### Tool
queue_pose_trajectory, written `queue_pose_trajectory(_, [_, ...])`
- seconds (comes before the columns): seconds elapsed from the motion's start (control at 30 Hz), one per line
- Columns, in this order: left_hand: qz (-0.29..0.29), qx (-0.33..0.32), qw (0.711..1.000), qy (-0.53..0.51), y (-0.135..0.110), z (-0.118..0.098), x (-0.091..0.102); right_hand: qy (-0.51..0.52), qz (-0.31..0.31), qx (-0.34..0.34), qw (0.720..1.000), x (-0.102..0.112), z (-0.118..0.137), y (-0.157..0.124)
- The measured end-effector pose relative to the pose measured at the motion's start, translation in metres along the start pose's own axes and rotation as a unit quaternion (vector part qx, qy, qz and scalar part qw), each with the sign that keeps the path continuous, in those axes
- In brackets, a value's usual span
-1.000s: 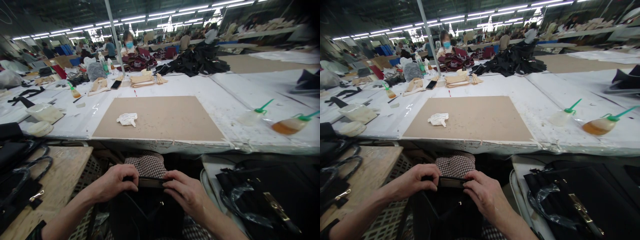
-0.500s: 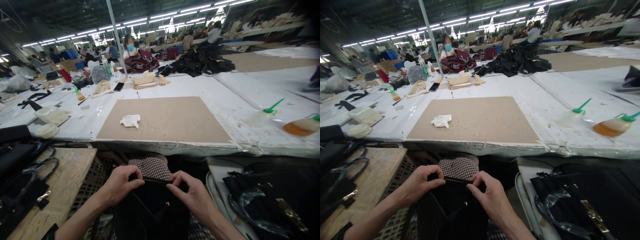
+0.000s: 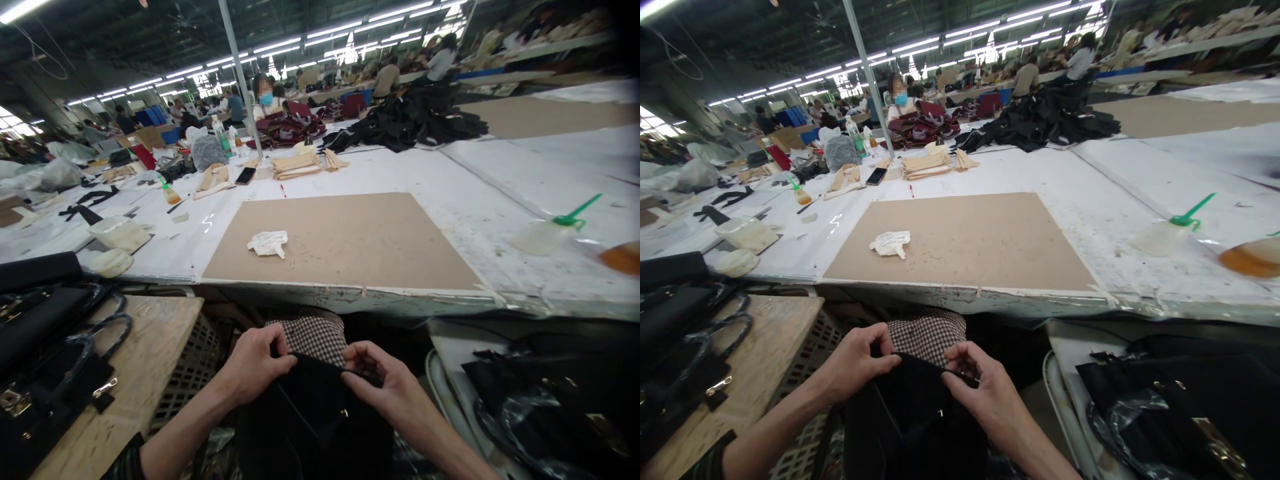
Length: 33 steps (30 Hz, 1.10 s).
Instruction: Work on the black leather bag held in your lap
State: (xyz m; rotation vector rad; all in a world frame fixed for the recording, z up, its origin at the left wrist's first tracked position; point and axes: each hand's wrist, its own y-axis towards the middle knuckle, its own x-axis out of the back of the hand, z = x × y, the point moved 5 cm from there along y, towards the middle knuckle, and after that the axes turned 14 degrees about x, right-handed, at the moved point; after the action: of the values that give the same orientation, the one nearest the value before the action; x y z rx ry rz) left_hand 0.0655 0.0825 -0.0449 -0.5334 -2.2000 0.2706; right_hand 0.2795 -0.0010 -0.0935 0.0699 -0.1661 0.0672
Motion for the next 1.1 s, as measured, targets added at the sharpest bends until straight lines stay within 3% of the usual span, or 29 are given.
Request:
queue_pose_trajectory(0.13, [0.058,0.004,0.997,-0.054,0.005,0.002,-0.002,-0.028,0.11,0.009,0.994,-0.003,0.011,0.01])
queue_pose_trajectory(0.3, [0.15,0.01,0.985,-0.083,0.005,-0.002,-0.005,-0.008,0.303,0.067,0.951,-0.015,0.029,0.035])
queue_pose_trajectory(0.47, [0.163,-0.004,0.981,-0.103,-0.001,-0.006,-0.004,0.02,0.397,0.0,0.918,-0.043,0.025,0.056])
queue_pose_trajectory(0.6, [0.158,-0.004,0.982,-0.1,-0.003,0.003,-0.001,0.049,0.395,-0.061,0.915,-0.052,0.016,0.057])
queue_pose_trajectory(0.73, [0.171,0.012,0.98,-0.106,-0.002,0.013,0.0,0.069,0.383,-0.093,0.916,-0.034,0.007,0.039])
queue_pose_trajectory(0.9, [0.187,0.026,0.975,-0.117,0.002,0.015,-0.005,0.086,0.333,-0.072,0.936,-0.006,0.009,0.012])
queue_pose_trajectory(1.1, [0.189,0.021,0.975,-0.11,0.006,0.01,-0.01,0.057,0.257,-0.032,0.964,-0.004,0.011,-0.007])
